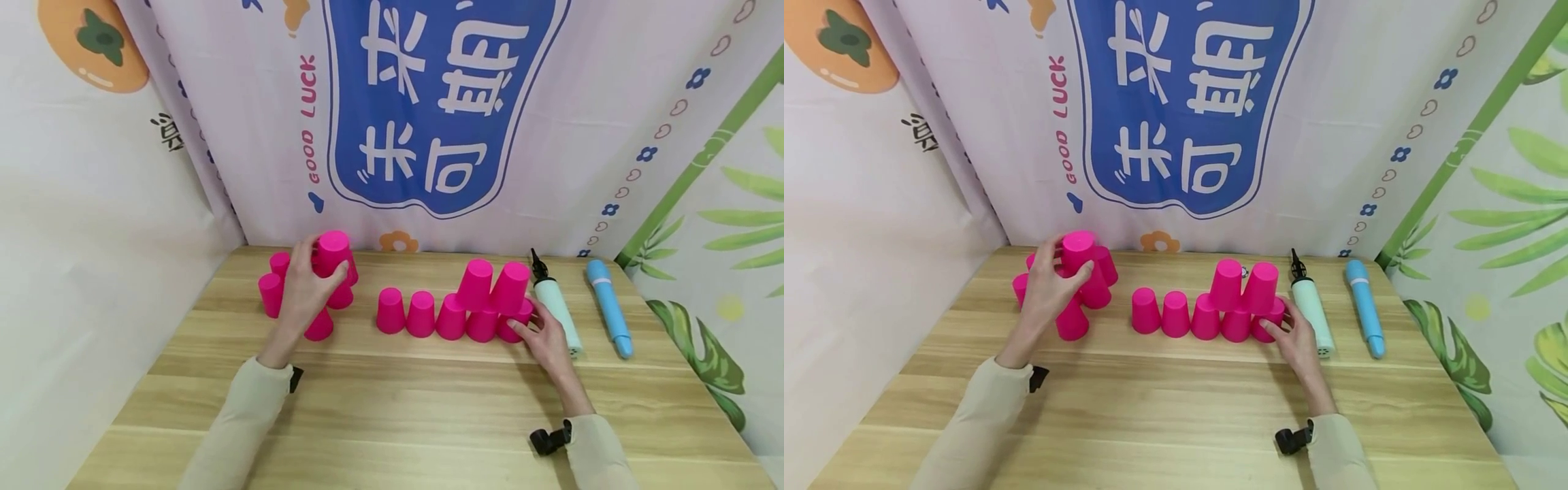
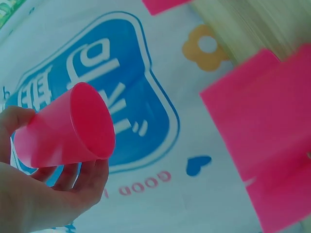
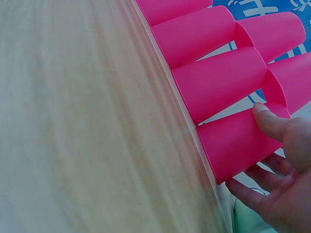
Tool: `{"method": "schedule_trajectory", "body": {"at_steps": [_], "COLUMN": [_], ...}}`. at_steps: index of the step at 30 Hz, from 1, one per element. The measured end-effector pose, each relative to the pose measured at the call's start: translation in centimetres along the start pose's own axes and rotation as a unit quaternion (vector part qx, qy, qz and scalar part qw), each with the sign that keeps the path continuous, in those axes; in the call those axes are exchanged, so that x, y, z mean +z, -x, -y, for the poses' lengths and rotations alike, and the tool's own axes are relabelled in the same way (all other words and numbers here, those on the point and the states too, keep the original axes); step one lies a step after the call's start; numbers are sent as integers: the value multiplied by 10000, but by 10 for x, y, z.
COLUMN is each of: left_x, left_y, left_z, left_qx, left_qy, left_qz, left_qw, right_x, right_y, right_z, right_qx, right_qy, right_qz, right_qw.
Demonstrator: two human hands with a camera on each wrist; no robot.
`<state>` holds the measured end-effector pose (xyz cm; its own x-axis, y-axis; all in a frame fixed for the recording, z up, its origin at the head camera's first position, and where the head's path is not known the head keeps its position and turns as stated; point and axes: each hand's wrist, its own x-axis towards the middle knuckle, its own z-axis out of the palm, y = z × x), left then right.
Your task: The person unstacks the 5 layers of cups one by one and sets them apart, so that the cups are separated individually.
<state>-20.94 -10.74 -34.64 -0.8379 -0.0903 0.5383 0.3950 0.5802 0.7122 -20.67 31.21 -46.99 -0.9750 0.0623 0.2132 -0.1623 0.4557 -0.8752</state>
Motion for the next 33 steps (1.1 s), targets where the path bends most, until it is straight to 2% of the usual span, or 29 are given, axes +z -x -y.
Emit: {"method": "schedule_trajectory", "body": {"at_steps": [9,20,24,33], "left_x": [-21,-44,-52,-58], "left_y": [5,11,15,23], "left_z": [25,45,52,64], "left_qx": [-165,-905,-1103,-1838], "left_qy": [202,250,90,-195], "left_qz": [-348,-595,-703,-305], "left_qw": [9991,9938,9914,9823], "right_x": [-2,-1,0,1], "right_y": [-1,0,-1,-1], "right_z": [1,1,1,0], "right_qx": [5,17,9,-15], "right_qy": [69,8,-1,59], "right_qz": [-50,-35,-12,-38], "right_qw": [10000,10000,10000,10000]}}
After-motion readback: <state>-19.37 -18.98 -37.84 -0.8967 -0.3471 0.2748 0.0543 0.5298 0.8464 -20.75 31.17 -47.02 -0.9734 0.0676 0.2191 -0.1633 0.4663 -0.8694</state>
